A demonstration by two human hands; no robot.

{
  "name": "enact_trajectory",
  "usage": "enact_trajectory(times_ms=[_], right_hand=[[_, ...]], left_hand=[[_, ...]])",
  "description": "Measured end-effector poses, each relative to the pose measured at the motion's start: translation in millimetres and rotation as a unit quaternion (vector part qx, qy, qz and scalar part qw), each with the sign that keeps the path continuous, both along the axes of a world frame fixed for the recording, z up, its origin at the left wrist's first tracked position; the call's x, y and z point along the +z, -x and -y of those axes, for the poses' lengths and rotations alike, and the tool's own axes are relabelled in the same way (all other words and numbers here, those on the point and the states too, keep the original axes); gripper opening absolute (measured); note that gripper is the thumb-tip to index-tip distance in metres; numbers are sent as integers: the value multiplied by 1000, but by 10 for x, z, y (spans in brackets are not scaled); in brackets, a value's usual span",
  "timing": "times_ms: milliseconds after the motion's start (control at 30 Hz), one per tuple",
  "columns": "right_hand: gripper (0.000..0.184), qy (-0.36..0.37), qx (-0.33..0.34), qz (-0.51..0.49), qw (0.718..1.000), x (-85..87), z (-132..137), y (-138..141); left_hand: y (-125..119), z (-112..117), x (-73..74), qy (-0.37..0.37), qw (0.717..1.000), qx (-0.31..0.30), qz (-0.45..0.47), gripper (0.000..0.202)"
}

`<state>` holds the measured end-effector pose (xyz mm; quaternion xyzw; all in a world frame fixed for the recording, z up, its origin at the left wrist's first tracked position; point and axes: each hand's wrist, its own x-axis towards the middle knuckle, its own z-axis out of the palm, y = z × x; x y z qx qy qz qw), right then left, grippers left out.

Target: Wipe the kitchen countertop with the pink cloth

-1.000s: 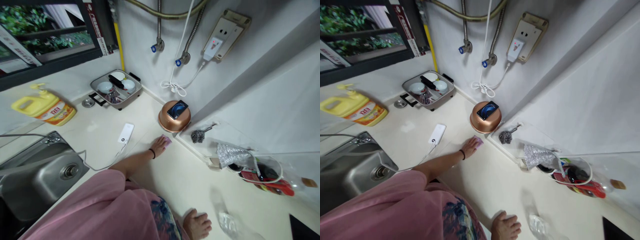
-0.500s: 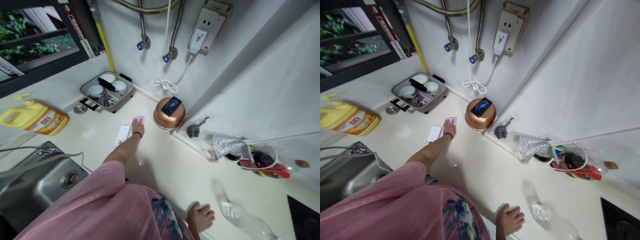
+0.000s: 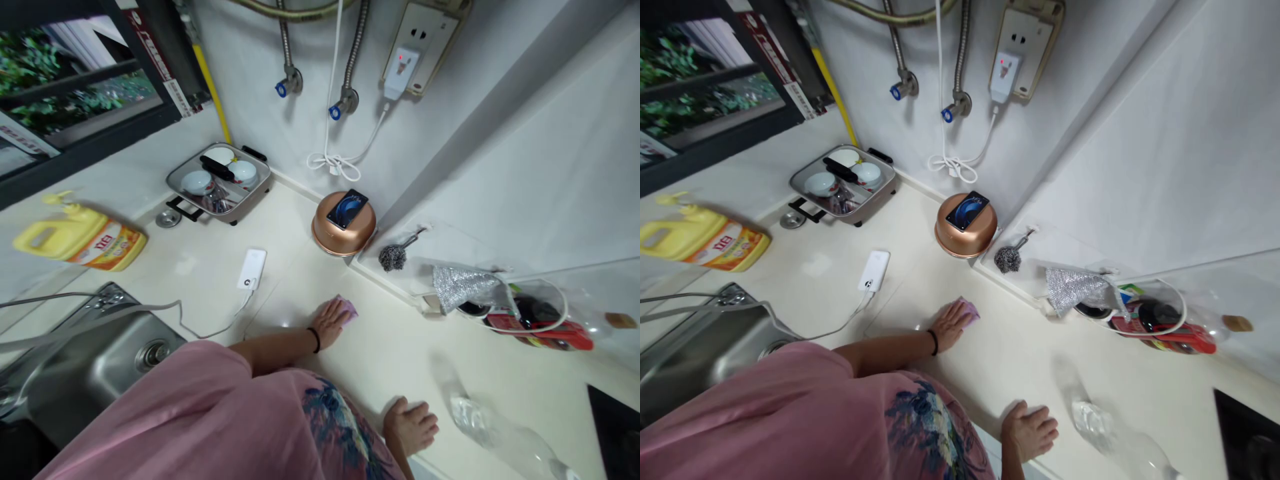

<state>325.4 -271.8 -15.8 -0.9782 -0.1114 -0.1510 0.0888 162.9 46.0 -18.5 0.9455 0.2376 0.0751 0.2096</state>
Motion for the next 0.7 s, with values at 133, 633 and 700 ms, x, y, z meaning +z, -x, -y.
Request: enact_trajectory(times_ms=[133,633,700], right_hand=[[55,0,2,-11,1000,23,16,2],[68,-49,24,-80,995,140,-4,63],[70,-70,21,-87,994,153,-16,80]], left_hand=[[7,-113,-10,9,1000,-6,5,68],[535,-2058,375,40,905,408,-112,67],[482,-1853,346,34,911,394,-116,67]])
